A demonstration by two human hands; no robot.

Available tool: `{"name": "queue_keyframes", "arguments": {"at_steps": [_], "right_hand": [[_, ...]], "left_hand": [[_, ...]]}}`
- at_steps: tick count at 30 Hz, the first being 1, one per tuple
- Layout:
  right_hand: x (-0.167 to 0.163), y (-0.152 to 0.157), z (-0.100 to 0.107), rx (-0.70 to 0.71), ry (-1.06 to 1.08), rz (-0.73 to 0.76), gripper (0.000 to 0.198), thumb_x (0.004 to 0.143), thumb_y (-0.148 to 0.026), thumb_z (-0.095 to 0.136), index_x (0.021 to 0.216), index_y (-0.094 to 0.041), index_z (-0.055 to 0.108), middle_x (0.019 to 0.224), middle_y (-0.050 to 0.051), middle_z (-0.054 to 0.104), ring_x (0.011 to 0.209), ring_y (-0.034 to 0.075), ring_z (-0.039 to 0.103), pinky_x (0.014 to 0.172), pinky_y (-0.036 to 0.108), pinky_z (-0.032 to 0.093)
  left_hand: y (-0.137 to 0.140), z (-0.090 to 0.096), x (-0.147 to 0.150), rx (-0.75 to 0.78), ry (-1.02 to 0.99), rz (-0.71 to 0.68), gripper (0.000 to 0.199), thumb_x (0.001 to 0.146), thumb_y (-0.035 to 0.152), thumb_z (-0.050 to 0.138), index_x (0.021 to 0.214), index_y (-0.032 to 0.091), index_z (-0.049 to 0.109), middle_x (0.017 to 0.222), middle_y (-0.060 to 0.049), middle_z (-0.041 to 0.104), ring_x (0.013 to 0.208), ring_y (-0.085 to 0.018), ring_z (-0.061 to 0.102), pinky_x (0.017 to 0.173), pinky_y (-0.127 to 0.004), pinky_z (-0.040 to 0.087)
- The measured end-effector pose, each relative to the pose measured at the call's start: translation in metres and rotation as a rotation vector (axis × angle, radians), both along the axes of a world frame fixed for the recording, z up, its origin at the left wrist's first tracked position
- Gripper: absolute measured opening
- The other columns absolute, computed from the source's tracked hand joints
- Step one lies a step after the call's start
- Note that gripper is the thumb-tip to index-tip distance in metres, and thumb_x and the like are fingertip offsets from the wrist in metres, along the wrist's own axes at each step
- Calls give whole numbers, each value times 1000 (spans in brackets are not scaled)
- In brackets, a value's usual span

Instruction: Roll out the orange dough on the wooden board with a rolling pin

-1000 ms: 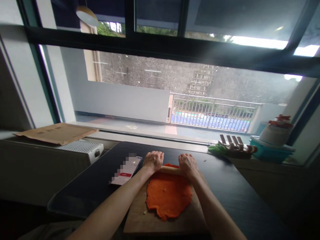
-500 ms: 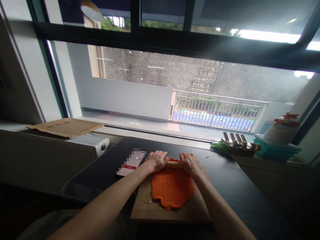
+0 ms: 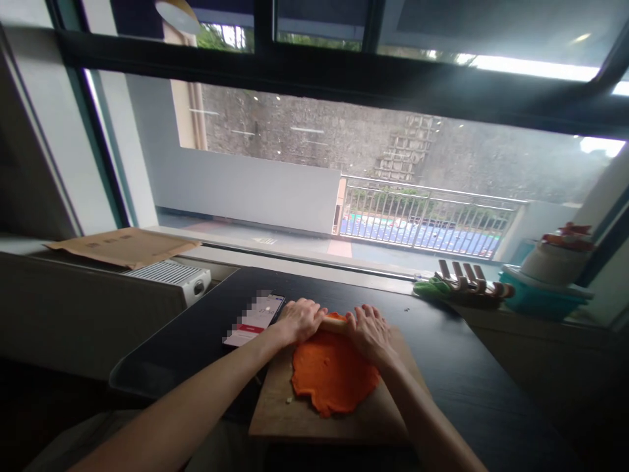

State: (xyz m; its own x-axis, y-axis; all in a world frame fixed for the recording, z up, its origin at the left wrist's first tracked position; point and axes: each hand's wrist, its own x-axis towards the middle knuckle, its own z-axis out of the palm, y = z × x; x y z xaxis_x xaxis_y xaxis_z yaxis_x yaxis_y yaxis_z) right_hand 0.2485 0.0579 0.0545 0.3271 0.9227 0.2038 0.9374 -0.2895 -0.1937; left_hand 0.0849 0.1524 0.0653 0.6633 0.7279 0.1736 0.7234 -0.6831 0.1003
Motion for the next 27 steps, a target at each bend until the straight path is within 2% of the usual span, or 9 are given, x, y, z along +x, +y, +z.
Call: {"name": "queue_keyframes", "arguments": {"at_steps": [4,6,8,12,15,18,21,24,27], "right_hand": [[-22,-40,-13,80,-46,39,44,96,-41,32,129,-20,52,134,10,53,128,27,40,107,44,25],[-24,-49,-18,111,-74,64,48,95,-41,36,135,-18,46,137,11,51,130,28,39,109,46,22],[-19,-48,-21,131,-91,94,47,94,-41,37,134,-19,47,135,11,52,130,28,39,107,46,25],[-1,-22,-18,179,-116,131,36,97,-40,34,116,-25,59,122,7,60,115,23,51,97,37,37],[12,6,-12,153,-95,34,38,98,-37,30,102,-22,64,112,8,61,103,22,55,90,34,40],[20,31,-4,94,-46,-33,39,98,-37,29,99,-20,65,108,10,61,102,23,55,85,33,42],[22,40,-1,42,-20,-34,41,98,-37,29,100,-19,66,107,12,62,103,25,56,82,36,43],[15,23,-6,19,-25,-4,43,98,-37,26,104,-21,65,116,11,62,114,26,52,93,41,38],[3,-14,-14,25,-49,27,44,97,-38,28,128,-18,54,136,11,52,130,26,38,107,43,25]], "left_hand": [[-30,-11,-33,57,-104,-115,43,93,37,32,120,16,57,126,-12,61,119,-23,52,102,-37,40],[-36,-14,-43,58,-110,-156,46,91,36,35,128,13,51,133,-12,56,125,-23,48,107,-38,35],[-36,-14,-45,48,-98,-167,47,90,37,38,130,14,50,135,-11,55,126,-22,47,108,-39,34],[-18,-7,-28,64,-83,-116,43,93,39,32,119,18,59,122,-10,63,117,-23,54,102,-39,39],[3,0,-6,71,-19,-35,46,95,41,24,105,22,65,110,-9,69,108,-24,59,94,-41,42],[21,4,11,34,32,30,51,95,43,21,94,22,68,103,-10,70,98,-26,64,85,-42,46],[27,4,16,26,40,36,51,95,41,21,94,19,68,104,-13,69,99,-27,64,86,-45,45],[15,0,6,34,33,-26,47,96,40,23,97,20,66,106,-10,69,104,-25,61,92,-43,42],[-9,-5,-13,63,-31,-122,41,95,37,27,107,20,62,116,-9,67,111,-23,57,98,-41,39]]}}
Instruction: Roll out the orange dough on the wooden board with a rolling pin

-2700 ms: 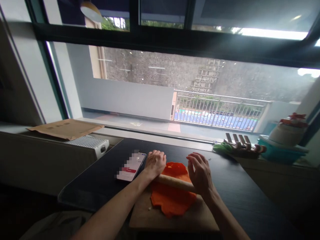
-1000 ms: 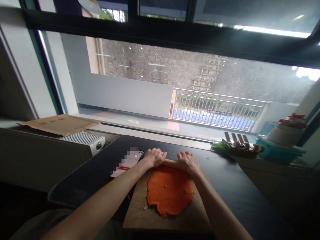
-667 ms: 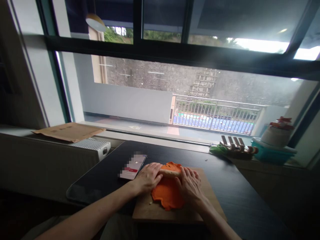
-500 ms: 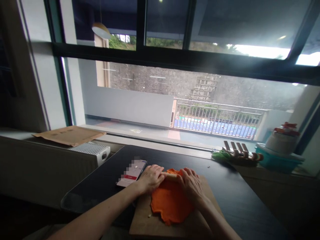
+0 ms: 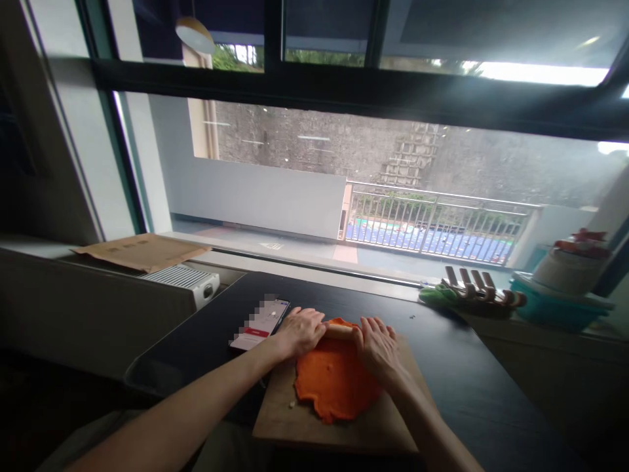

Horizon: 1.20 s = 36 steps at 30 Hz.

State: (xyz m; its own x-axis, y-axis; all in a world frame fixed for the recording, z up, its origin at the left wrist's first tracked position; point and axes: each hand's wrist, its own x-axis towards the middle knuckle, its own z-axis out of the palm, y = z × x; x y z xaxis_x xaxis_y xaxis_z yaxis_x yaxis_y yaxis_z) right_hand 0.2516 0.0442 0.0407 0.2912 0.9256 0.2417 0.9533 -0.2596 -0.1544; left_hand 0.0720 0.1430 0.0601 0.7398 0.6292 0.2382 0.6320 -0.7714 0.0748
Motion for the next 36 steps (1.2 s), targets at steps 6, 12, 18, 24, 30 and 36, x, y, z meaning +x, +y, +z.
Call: {"name": "queue_keyframes", "arguments": {"at_steps": [6,12,18,24,30,36], "right_hand": [[-14,-60,-5,-1,-48,122,52,97,-37,28,142,-14,38,146,10,40,134,23,36,112,42,20],[-7,-25,4,-70,-32,66,56,96,-41,28,139,-7,41,144,16,42,136,26,33,111,41,22],[8,36,13,-93,18,-13,55,97,-47,22,123,-13,57,140,16,46,131,29,39,103,45,31],[-2,-3,-6,-21,-29,34,54,96,-42,29,139,-12,42,146,14,40,137,28,30,111,46,20],[3,-46,7,69,11,319,38,97,-30,29,121,-22,58,129,8,58,120,22,51,100,38,36],[9,-24,34,16,41,306,30,96,-37,38,105,-22,62,105,7,60,85,19,62,71,29,45]], "left_hand": [[-37,-5,-32,7,-59,-128,40,92,32,35,125,18,54,131,-11,58,122,-23,50,107,-44,34],[-18,-6,-12,-66,-23,9,49,94,38,30,134,14,45,141,-14,48,134,-27,38,109,-51,27],[29,-4,28,-53,-42,120,44,95,40,29,121,19,56,130,-14,59,128,-29,45,107,-60,24],[6,-12,8,-44,-84,55,45,94,40,30,124,16,54,134,-14,55,131,-28,42,110,-54,24],[-19,-13,-23,-102,-165,-70,42,95,35,29,124,21,56,130,-8,60,124,-23,49,107,-45,31],[11,10,8,-96,-146,75,36,92,33,34,94,21,68,105,-6,69,101,-21,61,91,-35,43]]}}
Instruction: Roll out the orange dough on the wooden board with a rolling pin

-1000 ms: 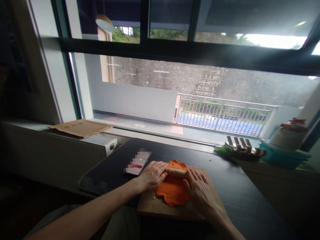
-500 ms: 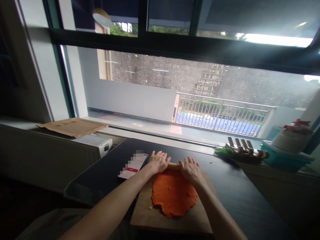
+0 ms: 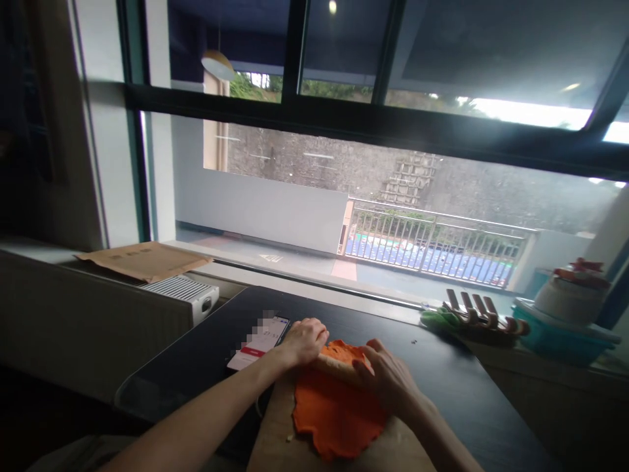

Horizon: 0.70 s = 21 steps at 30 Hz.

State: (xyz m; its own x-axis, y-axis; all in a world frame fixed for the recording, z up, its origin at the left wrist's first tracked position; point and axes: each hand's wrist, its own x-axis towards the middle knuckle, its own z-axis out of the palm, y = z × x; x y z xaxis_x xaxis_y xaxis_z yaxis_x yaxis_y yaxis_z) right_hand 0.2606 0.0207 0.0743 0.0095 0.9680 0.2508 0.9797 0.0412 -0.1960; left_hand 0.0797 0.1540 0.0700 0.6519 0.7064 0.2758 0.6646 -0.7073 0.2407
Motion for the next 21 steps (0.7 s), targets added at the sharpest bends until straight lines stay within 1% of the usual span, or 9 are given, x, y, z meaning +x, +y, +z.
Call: {"name": "queue_keyframes", "arguments": {"at_steps": [2,4,7,9,12,14,16,18,21], "right_hand": [[-3,-1,-8,28,7,30,25,93,-34,45,109,-22,60,106,6,59,84,17,62,72,27,45],[-6,-7,-20,67,5,79,21,91,-29,49,110,-24,58,106,5,59,87,17,61,75,26,45],[-3,-15,-28,97,-58,139,22,90,-22,49,110,-26,57,105,4,61,94,18,58,75,25,44],[6,-15,-25,117,-101,118,21,93,-23,43,110,-26,56,98,4,62,91,18,58,72,24,42],[27,-8,-19,137,-131,-8,21,96,-27,37,104,-25,56,89,2,62,81,17,59,63,24,39],[41,-4,-20,118,-142,-85,19,95,-28,39,101,-24,57,87,2,62,77,16,59,59,24,36],[50,-3,-24,93,-148,-108,18,94,-29,40,98,-25,57,87,1,62,76,16,59,58,24,36],[54,-5,-30,79,-140,-81,19,94,-33,40,97,-26,58,88,0,62,77,16,59,60,24,37],[52,-9,-34,71,-119,-10,21,95,-36,39,100,-27,57,90,0,62,80,16,60,64,24,39]], "left_hand": [[6,-2,7,2,-15,57,38,93,33,33,90,20,68,101,-8,69,97,-22,62,87,-36,45],[8,-8,8,1,-26,90,39,93,34,31,89,20,67,99,-9,69,95,-22,62,86,-36,45],[10,-16,4,28,-144,79,37,94,34,30,95,21,65,101,-7,68,97,-21,60,90,-34,45],[10,-19,0,64,-302,80,35,93,32,32,103,19,63,106,-8,67,102,-20,59,94,-34,44],[8,-24,-7,92,-457,90,34,91,32,36,110,18,60,111,-9,65,107,-21,57,97,-37,44],[4,-29,-10,90,-479,72,32,90,32,39,109,19,61,109,-9,66,107,-22,57,96,-39,45],[1,-34,-13,79,-480,72,32,89,32,39,108,18,61,108,-9,66,107,-22,57,96,-39,45],[-2,-37,-14,52,-455,92,33,90,31,38,109,16,60,109,-10,66,108,-22,57,97,-38,45],[-5,-38,-13,12,-350,92,36,90,31,40,114,14,59,113,-12,64,110,-23,56,98,-38,43]]}}
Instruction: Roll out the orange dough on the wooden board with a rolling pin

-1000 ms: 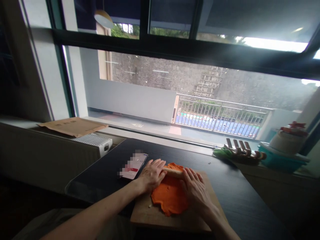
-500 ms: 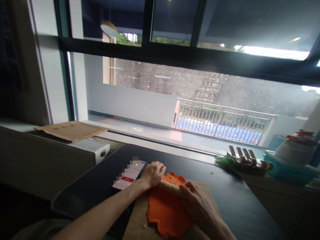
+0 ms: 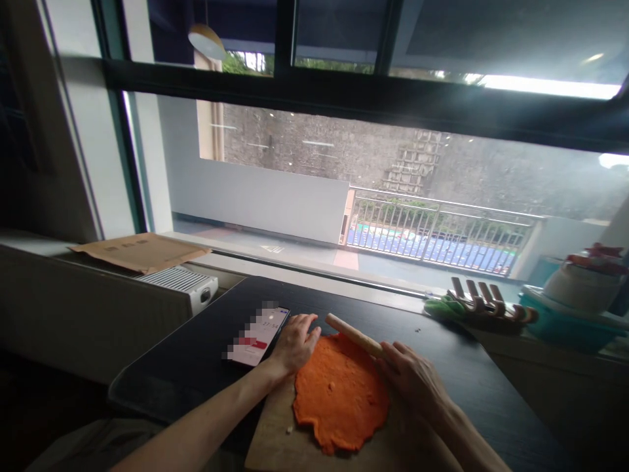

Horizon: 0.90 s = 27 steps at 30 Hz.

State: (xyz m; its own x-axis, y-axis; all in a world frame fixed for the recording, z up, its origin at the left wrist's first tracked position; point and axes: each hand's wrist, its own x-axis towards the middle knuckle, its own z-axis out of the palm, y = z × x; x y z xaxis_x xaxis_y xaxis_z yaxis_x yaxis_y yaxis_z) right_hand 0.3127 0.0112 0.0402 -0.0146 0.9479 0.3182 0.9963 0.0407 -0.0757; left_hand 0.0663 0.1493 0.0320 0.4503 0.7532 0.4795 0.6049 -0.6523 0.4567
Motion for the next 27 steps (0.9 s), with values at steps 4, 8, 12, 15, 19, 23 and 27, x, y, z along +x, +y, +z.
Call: {"name": "queue_keyframes", "arguments": {"at_steps": [4,8,12,15,19,23,27], "right_hand": [[3,2,2,-35,17,53,25,95,-39,37,100,-26,58,87,0,62,77,15,60,64,25,39],[5,3,6,-72,39,62,31,95,-43,34,93,-25,59,85,0,64,75,16,61,63,26,40],[-2,-2,15,-67,79,160,30,95,-43,36,100,-27,60,90,1,66,78,16,62,65,25,40],[4,-1,15,-31,96,137,31,94,-44,35,95,-27,61,86,1,67,73,17,62,61,26,40],[28,6,-3,-19,164,28,34,92,-49,36,88,-27,62,81,3,68,67,19,63,57,28,40],[38,10,-21,-53,172,30,36,90,-56,37,88,-31,63,95,3,70,77,21,65,59,28,43],[30,6,-17,-41,179,-10,35,91,-53,37,97,-30,63,93,1,69,79,21,65,63,29,44]], "left_hand": [[-4,2,2,43,124,-47,37,91,30,38,120,13,56,118,-12,63,114,-24,54,101,-39,41],[-6,3,4,51,169,-30,39,93,29,34,122,13,55,118,-13,63,112,-23,55,99,-38,42],[-6,5,4,32,170,-16,41,95,32,30,120,12,56,117,-13,63,111,-24,56,99,-38,42],[-7,5,4,8,179,-4,42,95,33,29,118,11,57,116,-14,64,110,-24,56,98,-39,42],[-8,7,5,-81,211,-30,42,91,32,35,120,11,57,117,-15,64,110,-27,57,99,-42,41],[0,15,16,-170,246,-101,34,82,33,48,110,23,65,107,-5,71,99,-23,63,87,-35,49],[8,21,36,-237,239,-210,32,77,31,52,104,26,69,96,1,74,84,-19,67,73,-28,52]]}}
